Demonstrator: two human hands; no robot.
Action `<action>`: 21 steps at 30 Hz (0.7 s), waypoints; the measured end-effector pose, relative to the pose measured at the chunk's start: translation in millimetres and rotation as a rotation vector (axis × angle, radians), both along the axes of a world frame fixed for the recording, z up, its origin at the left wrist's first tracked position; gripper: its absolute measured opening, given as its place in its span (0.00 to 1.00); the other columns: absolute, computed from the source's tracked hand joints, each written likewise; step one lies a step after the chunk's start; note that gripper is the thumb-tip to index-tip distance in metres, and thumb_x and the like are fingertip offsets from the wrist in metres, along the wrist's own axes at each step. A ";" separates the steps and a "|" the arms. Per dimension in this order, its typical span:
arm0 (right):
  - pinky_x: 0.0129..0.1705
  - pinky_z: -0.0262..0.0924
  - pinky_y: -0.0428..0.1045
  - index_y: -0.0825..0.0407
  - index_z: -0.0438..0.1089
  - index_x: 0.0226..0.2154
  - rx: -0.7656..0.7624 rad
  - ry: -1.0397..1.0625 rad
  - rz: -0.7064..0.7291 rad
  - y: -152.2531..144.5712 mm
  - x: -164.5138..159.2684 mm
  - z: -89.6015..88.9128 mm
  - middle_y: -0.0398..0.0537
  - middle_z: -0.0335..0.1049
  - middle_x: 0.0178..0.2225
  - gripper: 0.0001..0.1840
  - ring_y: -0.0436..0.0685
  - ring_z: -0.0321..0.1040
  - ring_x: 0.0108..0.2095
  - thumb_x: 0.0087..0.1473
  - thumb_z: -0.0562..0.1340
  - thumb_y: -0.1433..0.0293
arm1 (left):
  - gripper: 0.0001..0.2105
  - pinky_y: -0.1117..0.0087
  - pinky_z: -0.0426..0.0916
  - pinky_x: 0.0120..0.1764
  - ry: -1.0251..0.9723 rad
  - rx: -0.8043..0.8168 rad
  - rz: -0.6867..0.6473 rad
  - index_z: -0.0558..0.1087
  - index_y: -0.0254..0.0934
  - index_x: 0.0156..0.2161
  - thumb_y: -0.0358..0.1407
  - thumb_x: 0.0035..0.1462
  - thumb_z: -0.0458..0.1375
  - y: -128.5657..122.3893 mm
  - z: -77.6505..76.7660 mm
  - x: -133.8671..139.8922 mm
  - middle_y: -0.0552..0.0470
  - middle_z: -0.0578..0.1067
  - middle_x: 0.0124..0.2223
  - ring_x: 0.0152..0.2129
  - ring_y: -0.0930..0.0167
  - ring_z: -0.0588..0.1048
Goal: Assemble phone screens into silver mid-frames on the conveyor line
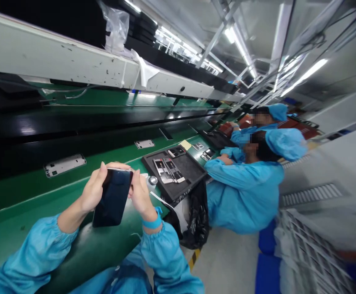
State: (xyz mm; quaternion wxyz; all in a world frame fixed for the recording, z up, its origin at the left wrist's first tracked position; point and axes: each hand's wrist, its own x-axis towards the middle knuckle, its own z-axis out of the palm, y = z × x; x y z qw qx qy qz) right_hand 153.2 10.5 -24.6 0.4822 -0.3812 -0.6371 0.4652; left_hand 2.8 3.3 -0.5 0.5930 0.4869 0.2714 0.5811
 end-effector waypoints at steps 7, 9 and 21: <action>0.15 0.46 0.45 0.48 0.62 0.19 -0.090 0.059 0.027 -4.9 10.4 16.9 0.37 0.55 0.10 0.40 0.48 0.54 0.12 0.59 0.54 0.31 | 0.25 0.67 0.78 0.39 0.206 0.196 0.099 0.84 0.38 0.46 0.54 0.72 0.52 -10.6 1.2 2.3 0.46 0.85 0.39 0.33 0.64 0.82; 0.17 0.46 0.45 0.49 0.60 0.17 -0.033 0.025 -0.008 -6.3 10.3 20.1 0.37 0.53 0.11 0.40 0.47 0.52 0.13 0.60 0.56 0.33 | 0.25 0.67 0.77 0.45 0.276 0.256 0.182 0.84 0.38 0.45 0.54 0.73 0.52 -12.3 0.6 6.6 0.45 0.85 0.42 0.38 0.64 0.83; 0.30 0.66 0.49 0.49 0.66 0.24 -0.180 -0.108 0.436 -15.5 -1.6 -11.1 0.43 0.65 0.22 0.42 0.52 0.66 0.24 0.61 0.47 0.30 | 0.23 0.61 0.81 0.28 -0.264 -0.232 0.439 0.74 0.39 0.46 0.49 0.77 0.40 12.5 30.8 -27.3 0.42 0.85 0.37 0.26 0.62 0.84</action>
